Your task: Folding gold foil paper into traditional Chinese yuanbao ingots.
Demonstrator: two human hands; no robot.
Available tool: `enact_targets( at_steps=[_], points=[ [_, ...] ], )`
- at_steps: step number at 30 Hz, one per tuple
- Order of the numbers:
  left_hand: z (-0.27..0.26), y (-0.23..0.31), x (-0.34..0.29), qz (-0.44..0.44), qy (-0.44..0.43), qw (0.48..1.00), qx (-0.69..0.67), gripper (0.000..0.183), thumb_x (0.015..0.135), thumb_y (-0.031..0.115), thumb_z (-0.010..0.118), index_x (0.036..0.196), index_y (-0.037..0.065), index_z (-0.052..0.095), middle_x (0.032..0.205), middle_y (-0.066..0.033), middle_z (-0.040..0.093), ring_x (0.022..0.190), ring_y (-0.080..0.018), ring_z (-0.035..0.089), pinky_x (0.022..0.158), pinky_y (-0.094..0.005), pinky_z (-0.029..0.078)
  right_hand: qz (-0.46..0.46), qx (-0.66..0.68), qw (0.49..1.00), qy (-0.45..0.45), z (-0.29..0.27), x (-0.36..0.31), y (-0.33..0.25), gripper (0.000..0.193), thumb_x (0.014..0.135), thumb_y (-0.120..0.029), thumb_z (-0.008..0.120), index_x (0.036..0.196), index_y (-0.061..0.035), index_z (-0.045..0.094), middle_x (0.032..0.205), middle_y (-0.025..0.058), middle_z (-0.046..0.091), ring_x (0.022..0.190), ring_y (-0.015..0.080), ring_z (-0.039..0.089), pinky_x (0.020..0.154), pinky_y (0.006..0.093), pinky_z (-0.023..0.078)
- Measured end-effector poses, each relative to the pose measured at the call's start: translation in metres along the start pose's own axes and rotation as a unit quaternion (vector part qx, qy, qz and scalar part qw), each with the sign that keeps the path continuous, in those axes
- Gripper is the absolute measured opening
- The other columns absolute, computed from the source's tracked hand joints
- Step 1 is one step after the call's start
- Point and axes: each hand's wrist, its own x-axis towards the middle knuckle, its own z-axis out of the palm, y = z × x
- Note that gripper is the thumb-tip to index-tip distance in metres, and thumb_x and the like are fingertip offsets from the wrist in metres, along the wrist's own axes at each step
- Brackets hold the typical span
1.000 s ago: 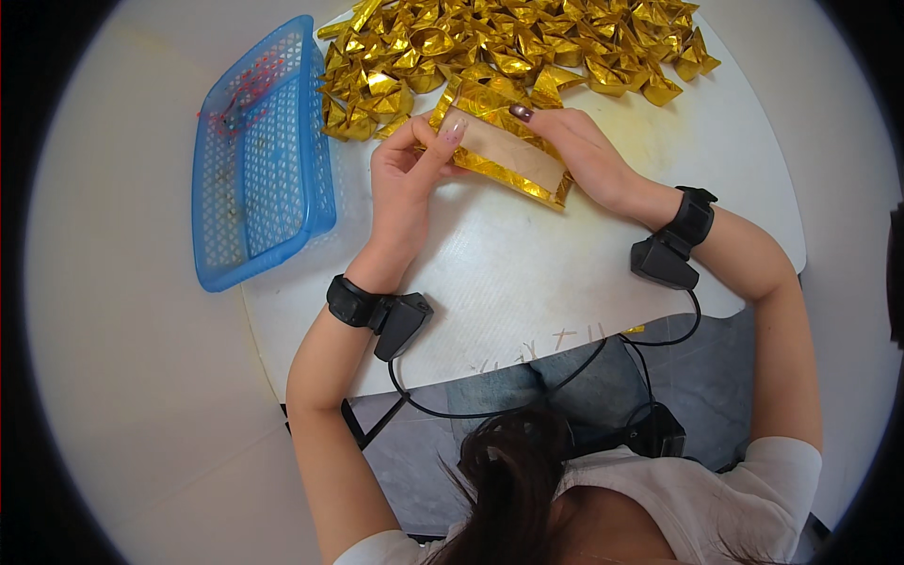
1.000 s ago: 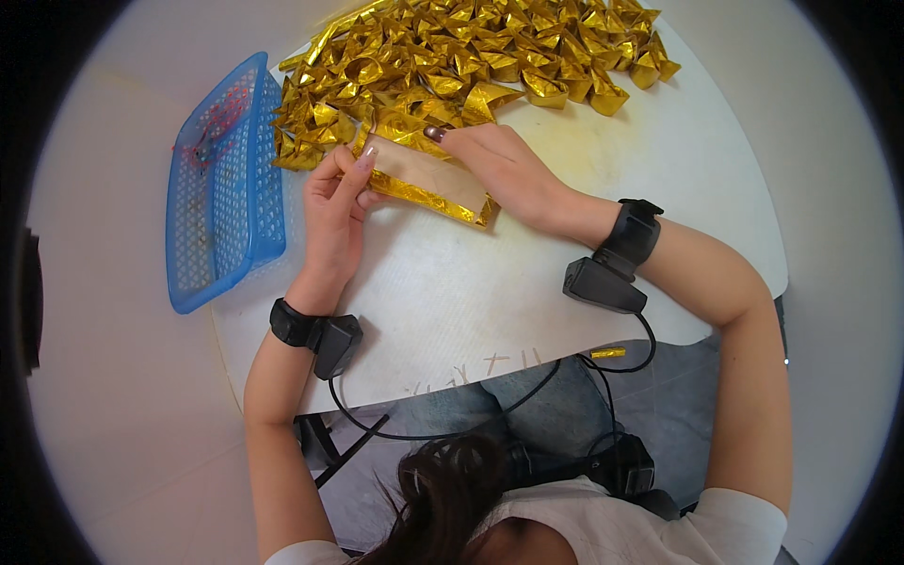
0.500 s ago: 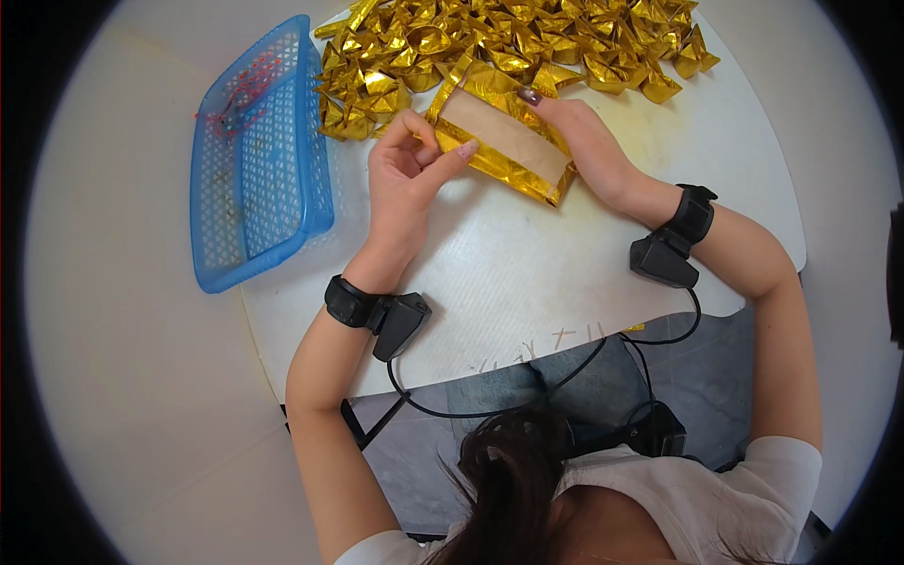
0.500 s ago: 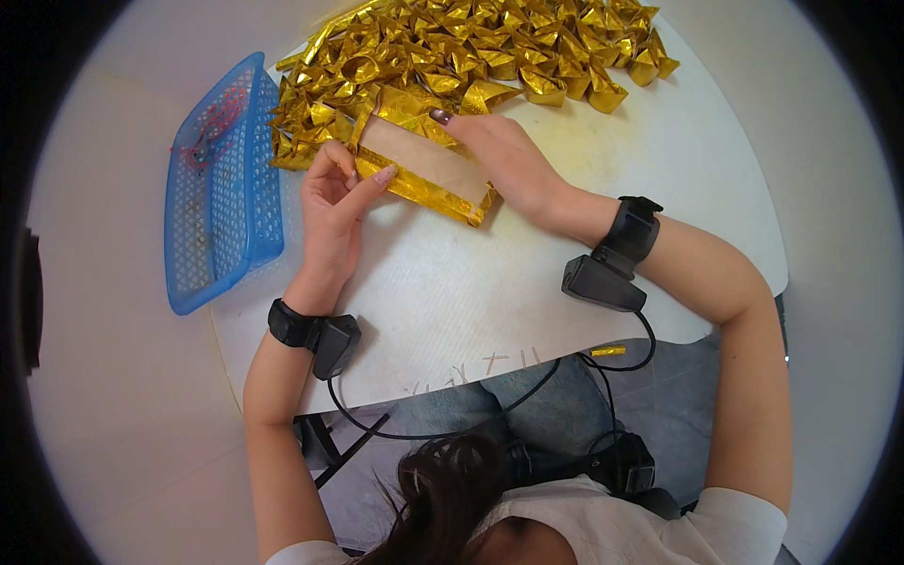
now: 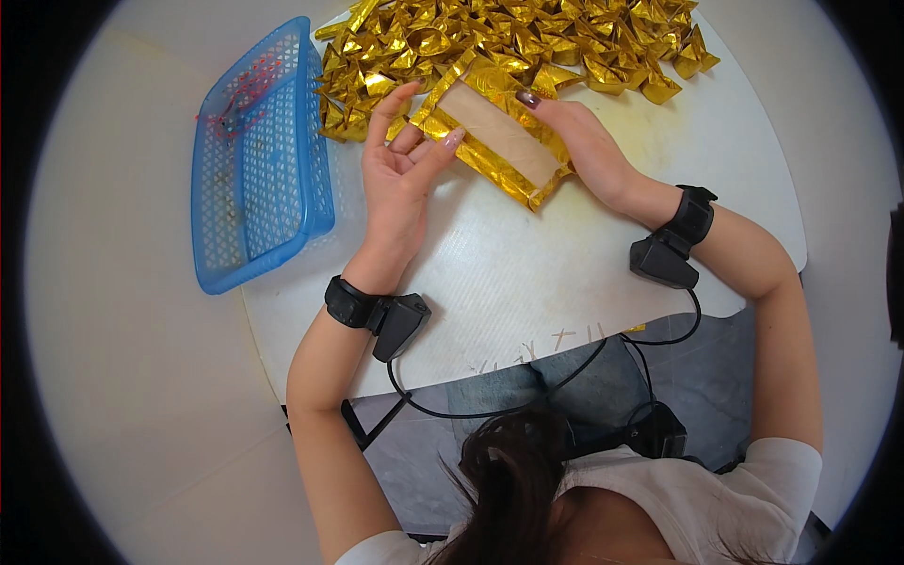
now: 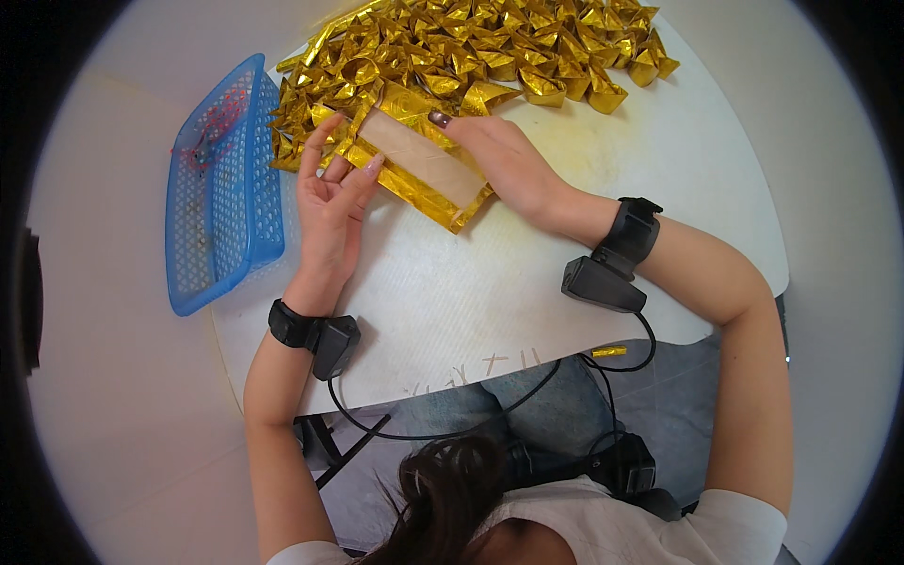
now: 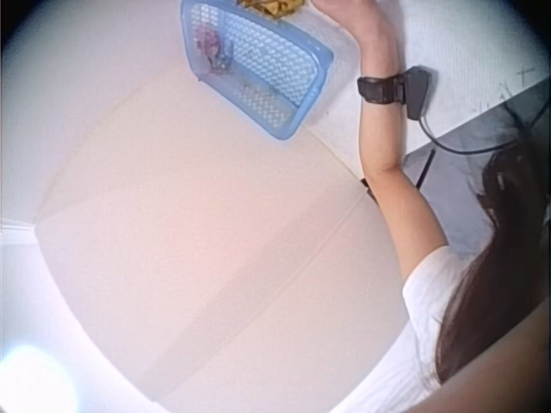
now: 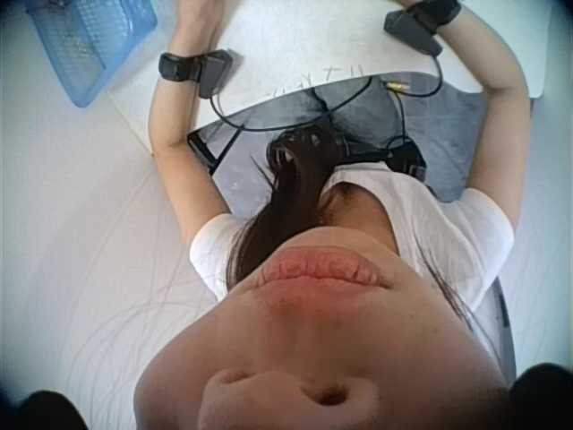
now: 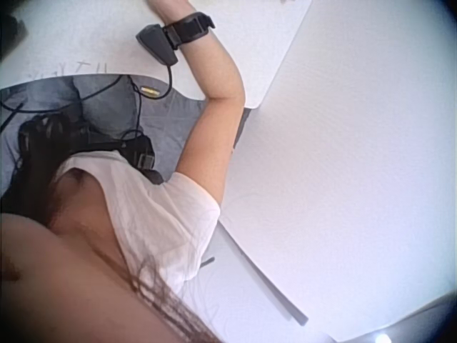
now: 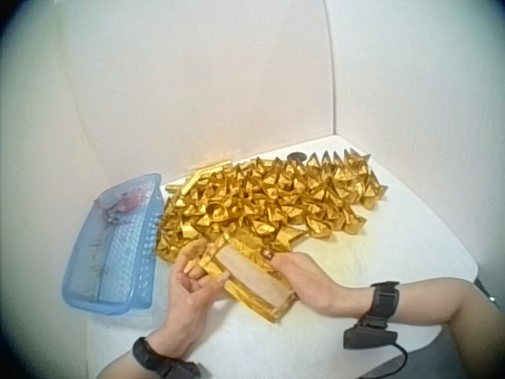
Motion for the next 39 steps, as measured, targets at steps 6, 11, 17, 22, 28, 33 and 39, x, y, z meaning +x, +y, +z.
enact_targets(
  at_steps=[6,11,17,22,28,33,39],
  points=[
    [0.0,0.003,0.001,-0.011,0.003,1.0,-0.01,0.065,0.082,-0.006,0.064,0.137,0.007,0.033,0.111,-0.0171,0.062,0.1,-0.0171,0.062,0.086,-0.0288,0.051,0.083,-0.023,0.992,-0.097,-0.007,0.003,-0.006,0.048,0.099,-0.035,0.04,0.123,0.0055,0.05,0.122,0.014,0.05,0.113,0.0184,0.046,0.1,0.0292,0.033],
    [-0.005,0.001,0.0,-0.012,-0.006,1.0,0.018,0.065,0.081,-0.004,0.066,0.137,0.007,0.034,0.107,-0.0162,0.064,0.096,-0.0158,0.063,0.084,-0.0274,0.052,-0.014,-0.045,0.997,-0.062,0.001,0.003,0.002,0.041,0.097,-0.031,0.042,0.088,0.0075,0.053,0.079,0.0064,0.057,0.075,0.0108,0.048,0.067,0.0283,0.041],
    [-0.001,0.003,-0.001,-0.038,-0.007,0.999,0.034,0.06,0.081,-0.003,0.067,0.134,0.006,0.038,0.105,-0.0143,0.066,0.094,-0.0152,0.065,0.082,-0.0252,0.052,-0.02,-0.047,0.995,-0.085,0.002,0.003,0.005,0.039,0.096,-0.029,0.043,0.085,0.0061,0.053,0.073,0.0035,0.055,0.07,0.0095,0.046,0.062,0.0263,0.039],
    [-0.004,0.002,-0.001,-0.036,-0.014,0.999,0.034,0.056,0.082,-0.003,0.066,0.131,0.004,0.041,0.106,-0.0139,0.066,0.095,-0.0152,0.065,0.082,-0.0252,0.052,-0.011,-0.031,0.993,-0.115,0.004,0.002,0.0,0.036,0.095,-0.027,0.044,0.086,0.0057,0.055,0.072,0.0029,0.054,0.069,0.0086,0.047,0.062,0.0256,0.039],
    [-0.001,0.003,-0.001,-0.026,-0.002,0.998,0.056,0.056,0.081,-0.003,0.067,0.131,0.005,0.041,0.106,-0.0137,0.066,0.095,-0.0152,0.065,0.082,-0.0255,0.053,-0.016,-0.049,0.991,-0.124,0.0,0.005,0.003,0.034,0.094,-0.025,0.044,0.084,0.0052,0.057,0.071,0.0058,0.056,0.068,0.0112,0.049,0.062,0.0275,0.04],
    [-0.002,0.002,0.0,-0.021,-0.009,0.999,0.046,0.055,0.081,-0.002,0.068,0.129,0.007,0.041,0.104,-0.0153,0.066,0.093,-0.0159,0.065,0.08,-0.0261,0.054,-0.027,-0.073,0.987,-0.137,-0.001,0.006,0.007,0.035,0.093,-0.025,0.044,0.084,0.0049,0.058,0.072,0.0091,0.058,0.068,0.0149,0.052,0.063,0.0286,0.041],
    [-0.006,-0.001,-0.001,-0.024,-0.004,0.999,0.041,0.044,0.082,-0.002,0.067,0.115,0.008,0.04,0.101,-0.0168,0.066,0.089,-0.0175,0.067,0.073,-0.0261,0.056,-0.051,-0.101,0.985,-0.127,0.002,0.003,0.005,0.035,0.093,-0.026,0.045,0.087,0.0043,0.062,0.073,0.0104,0.061,0.068,0.0157,0.055,0.062,0.0305,0.042]
  ],
)
